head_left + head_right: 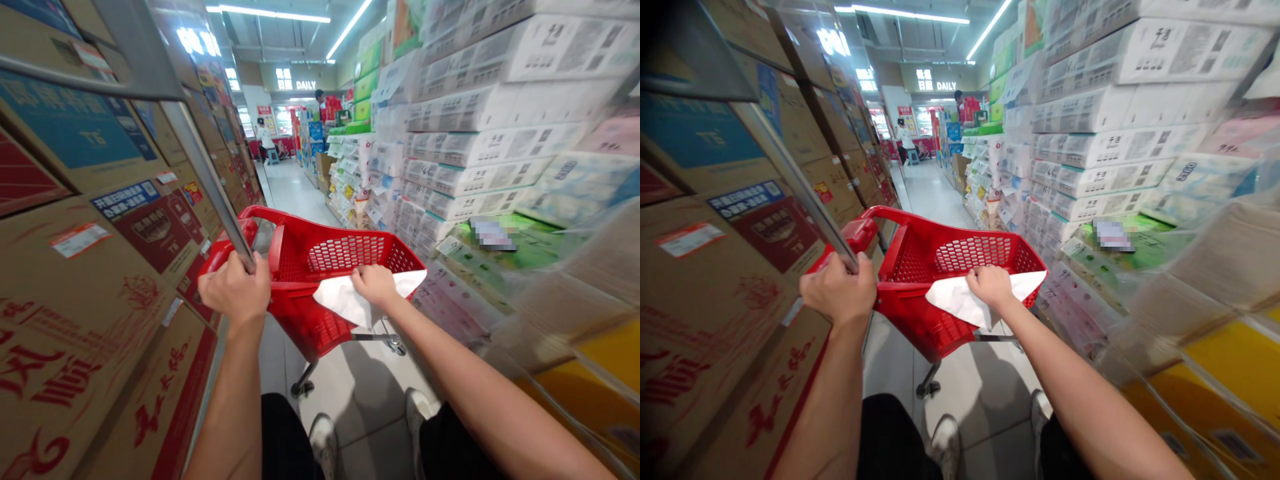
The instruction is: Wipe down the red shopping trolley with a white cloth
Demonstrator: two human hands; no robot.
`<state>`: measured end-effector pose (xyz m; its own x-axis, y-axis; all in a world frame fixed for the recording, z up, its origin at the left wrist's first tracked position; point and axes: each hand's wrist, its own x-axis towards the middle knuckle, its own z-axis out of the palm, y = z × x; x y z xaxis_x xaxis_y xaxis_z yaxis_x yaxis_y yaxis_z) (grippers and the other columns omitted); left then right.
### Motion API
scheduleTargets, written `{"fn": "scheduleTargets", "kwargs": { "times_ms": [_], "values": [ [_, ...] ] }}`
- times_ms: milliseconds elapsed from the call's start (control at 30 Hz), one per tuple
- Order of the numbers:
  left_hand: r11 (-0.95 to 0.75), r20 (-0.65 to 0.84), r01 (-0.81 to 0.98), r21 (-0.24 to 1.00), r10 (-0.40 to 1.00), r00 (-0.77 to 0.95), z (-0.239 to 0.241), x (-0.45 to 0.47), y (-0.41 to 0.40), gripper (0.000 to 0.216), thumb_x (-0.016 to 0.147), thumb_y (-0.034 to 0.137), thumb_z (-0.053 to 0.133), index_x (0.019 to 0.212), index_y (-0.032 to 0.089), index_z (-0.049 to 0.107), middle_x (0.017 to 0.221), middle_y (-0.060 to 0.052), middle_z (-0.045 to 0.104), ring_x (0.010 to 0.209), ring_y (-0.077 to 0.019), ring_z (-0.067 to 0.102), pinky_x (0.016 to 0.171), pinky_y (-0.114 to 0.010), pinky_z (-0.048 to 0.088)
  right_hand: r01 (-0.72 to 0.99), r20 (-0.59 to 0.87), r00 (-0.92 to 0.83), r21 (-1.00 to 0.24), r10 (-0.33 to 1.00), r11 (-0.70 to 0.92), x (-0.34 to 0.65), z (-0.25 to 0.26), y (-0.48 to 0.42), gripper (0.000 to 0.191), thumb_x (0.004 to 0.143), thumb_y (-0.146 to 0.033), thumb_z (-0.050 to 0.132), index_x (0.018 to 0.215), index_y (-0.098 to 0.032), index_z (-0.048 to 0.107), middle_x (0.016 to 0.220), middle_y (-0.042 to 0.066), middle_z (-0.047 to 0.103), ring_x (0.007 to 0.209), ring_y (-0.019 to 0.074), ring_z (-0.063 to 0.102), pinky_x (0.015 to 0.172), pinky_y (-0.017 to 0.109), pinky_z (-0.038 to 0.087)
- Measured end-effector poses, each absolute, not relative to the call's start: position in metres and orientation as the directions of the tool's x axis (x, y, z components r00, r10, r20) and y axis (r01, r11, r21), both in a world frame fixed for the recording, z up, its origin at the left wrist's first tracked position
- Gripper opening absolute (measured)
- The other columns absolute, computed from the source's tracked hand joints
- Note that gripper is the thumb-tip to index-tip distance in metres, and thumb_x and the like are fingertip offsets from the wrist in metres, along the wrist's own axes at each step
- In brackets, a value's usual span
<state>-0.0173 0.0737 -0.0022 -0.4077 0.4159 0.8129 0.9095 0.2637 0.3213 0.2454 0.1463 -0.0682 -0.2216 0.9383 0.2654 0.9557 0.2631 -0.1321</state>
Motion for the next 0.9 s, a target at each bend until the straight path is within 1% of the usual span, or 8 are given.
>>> {"fn": "scheduleTargets", "kwargs": {
  "times_ms": [167,333,467,533,600,733,800,900],
  "values": [
    [0.267,0.819,0.903,0.337,0.39,-0.421,-0.003,-0.013,0.076,0.032,0.089,0.043,0.049,0.066,0.022,0.053,0.063,-0.006,0.058,0.063,-0.0213,0.051,0.079,-0.039,0.035,0.956,0.41,-0.171,-0.152,0.896,0.252,0.242,-0.081,0.142,0.047,0.102,-0.033,0.034,0.081,-0.017,0.072,0.082,0.011,0.074,0.075,0.0211,0.064,0.072,0.032,0.032],
    [0.274,0.811,0.893,0.356,0.384,-0.441,-0.003,-0.01,0.076,0.031,0.088,0.042,0.049,0.067,0.021,0.055,0.065,-0.006,0.06,0.063,-0.0214,0.05,0.079,-0.039,0.034,0.802,0.595,-0.319,-0.246,0.738,0.545,0.163,-0.077,0.102,0.033,0.102,-0.031,0.036,0.09,-0.02,0.065,0.089,0.007,0.072,0.087,0.0207,0.059,0.082,0.033,0.031],
    [0.254,0.814,0.901,0.351,0.392,-0.428,-0.003,-0.016,0.076,0.03,0.088,0.042,0.05,0.07,0.02,0.058,0.067,-0.007,0.061,0.067,-0.0222,0.053,0.08,-0.039,0.034,0.731,0.565,-0.437,-0.23,0.699,0.643,0.157,-0.071,0.099,0.035,0.105,-0.036,0.034,0.1,-0.02,0.065,0.098,0.006,0.073,0.092,0.0209,0.06,0.081,0.032,0.032],
    [0.239,0.812,0.902,0.36,0.395,-0.429,-0.003,-0.023,0.077,0.03,0.089,0.041,0.05,0.07,0.02,0.059,0.068,-0.007,0.061,0.069,-0.0229,0.054,0.082,-0.04,0.034,0.784,0.465,-0.447,-0.208,0.764,0.585,0.183,-0.072,0.112,0.045,0.106,-0.041,0.029,0.097,-0.02,0.067,0.094,0.007,0.074,0.086,0.0199,0.063,0.075,0.03,0.032],
    [0.226,0.806,0.901,0.369,0.406,-0.432,-0.004,-0.028,0.079,0.029,0.089,0.041,0.05,0.071,0.02,0.059,0.067,-0.007,0.06,0.071,-0.0236,0.055,0.084,-0.04,0.034,0.89,0.374,-0.327,-0.189,0.868,0.416,0.216,-0.075,0.128,0.053,0.107,-0.044,0.025,0.093,-0.02,0.07,0.091,0.009,0.075,0.08,0.0197,0.065,0.068,0.029,0.03],
    [0.221,0.794,0.896,0.384,0.416,-0.443,-0.005,-0.035,0.08,0.027,0.087,0.04,0.051,0.071,0.02,0.059,0.067,-0.007,0.058,0.073,-0.024,0.056,0.085,-0.041,0.035,0.977,0.334,-0.132,-0.117,0.933,0.18,0.263,-0.084,0.152,0.055,0.105,-0.046,0.028,0.092,-0.019,0.074,0.088,0.012,0.076,0.08,0.0225,0.068,0.065,0.03,0.028],
    [0.228,0.792,0.891,0.393,0.409,-0.454,-0.005,-0.036,0.08,0.027,0.087,0.04,0.051,0.071,0.02,0.058,0.067,-0.006,0.058,0.073,-0.0239,0.056,0.086,-0.041,0.035,0.98,0.356,-0.12,-0.105,0.927,0.167,0.265,-0.087,0.154,0.055,0.104,-0.045,0.029,0.09,-0.018,0.074,0.087,0.012,0.076,0.08,0.0229,0.068,0.066,0.03,0.028],
    [0.243,0.78,0.878,0.412,0.404,-0.478,-0.006,-0.037,0.079,0.027,0.088,0.04,0.05,0.071,0.02,0.057,0.067,-0.006,0.056,0.075,-0.0243,0.056,0.088,-0.042,0.036,0.951,0.419,-0.215,-0.115,0.882,0.287,0.241,-0.088,0.146,0.052,0.104,-0.042,0.03,0.087,-0.018,0.072,0.085,0.011,0.075,0.079,0.0213,0.066,0.07,0.031,0.028]
  ]
}}
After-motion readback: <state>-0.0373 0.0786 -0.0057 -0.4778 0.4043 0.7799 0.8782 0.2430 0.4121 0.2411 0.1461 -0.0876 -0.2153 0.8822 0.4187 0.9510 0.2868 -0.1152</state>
